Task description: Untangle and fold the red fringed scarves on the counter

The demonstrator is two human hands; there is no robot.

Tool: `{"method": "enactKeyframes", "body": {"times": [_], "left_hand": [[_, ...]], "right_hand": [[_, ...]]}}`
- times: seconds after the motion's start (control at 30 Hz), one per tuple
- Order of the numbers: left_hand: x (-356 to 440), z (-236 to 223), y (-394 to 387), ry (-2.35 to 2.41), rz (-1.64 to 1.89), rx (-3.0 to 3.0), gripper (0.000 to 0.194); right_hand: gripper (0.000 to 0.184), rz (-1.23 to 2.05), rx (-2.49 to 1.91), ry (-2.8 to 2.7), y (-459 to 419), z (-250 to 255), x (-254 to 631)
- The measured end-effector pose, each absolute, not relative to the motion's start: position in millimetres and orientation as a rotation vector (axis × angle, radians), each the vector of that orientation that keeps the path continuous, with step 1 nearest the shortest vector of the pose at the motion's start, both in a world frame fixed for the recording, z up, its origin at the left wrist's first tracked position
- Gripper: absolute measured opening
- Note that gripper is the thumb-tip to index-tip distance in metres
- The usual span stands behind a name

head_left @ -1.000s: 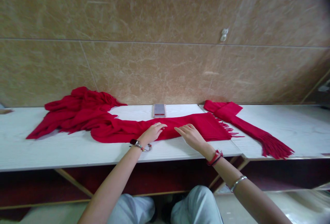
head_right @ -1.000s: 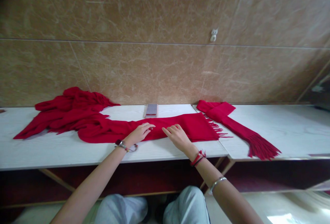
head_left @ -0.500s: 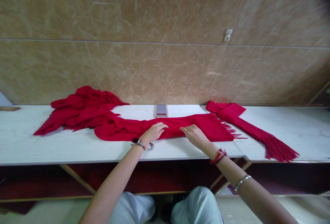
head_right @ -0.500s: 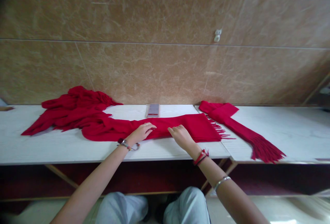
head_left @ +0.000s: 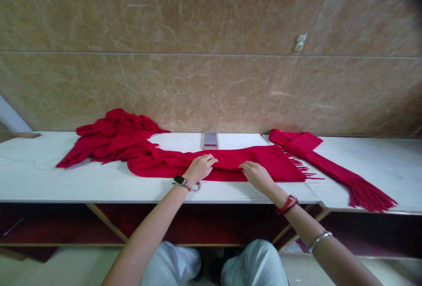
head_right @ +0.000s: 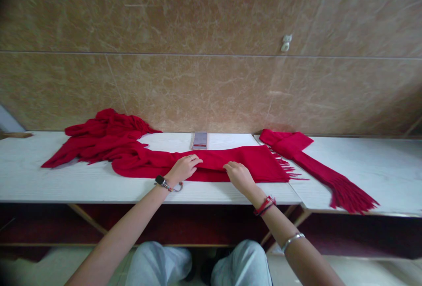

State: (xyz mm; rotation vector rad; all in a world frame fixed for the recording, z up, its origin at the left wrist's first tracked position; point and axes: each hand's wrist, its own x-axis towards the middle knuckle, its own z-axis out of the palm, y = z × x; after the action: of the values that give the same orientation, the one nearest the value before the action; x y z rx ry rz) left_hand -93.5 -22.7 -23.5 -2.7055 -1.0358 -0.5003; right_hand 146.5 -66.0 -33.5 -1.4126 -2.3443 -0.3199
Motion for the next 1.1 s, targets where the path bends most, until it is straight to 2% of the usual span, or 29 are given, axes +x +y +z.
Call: {"method": "enactKeyframes", "body": {"times": [0.27,0.5,0.7,0.93,1.1], "left_hand": [[-148,5,-28,-1.188,-0.414,-2.522,0.034],[-170,-7,-57,-0.952,-0.091,-2.686,0.033],[-164,6,-62,-1.028,-0.214,-2.618,0.033],[-170,-5,-66,-0.882,-0.051,-2.759,0.032],[-168,-2,-66,-0.976,-0.321,-2.729,0.027]], "right_hand": [[0.021,-0.288,-1.328,-2.254,-70,-28,163],[0.023,-0.194,-1.205,-2.441,-73,-45,167],[0.027,-0.131,-1.23,-2.339,-71,-44,169],[0.023,-0.072,-1.12,-2.428,-75,-49,175],[0.025,-0.082,-1.167,-2.315,-76,-45,175]]}}
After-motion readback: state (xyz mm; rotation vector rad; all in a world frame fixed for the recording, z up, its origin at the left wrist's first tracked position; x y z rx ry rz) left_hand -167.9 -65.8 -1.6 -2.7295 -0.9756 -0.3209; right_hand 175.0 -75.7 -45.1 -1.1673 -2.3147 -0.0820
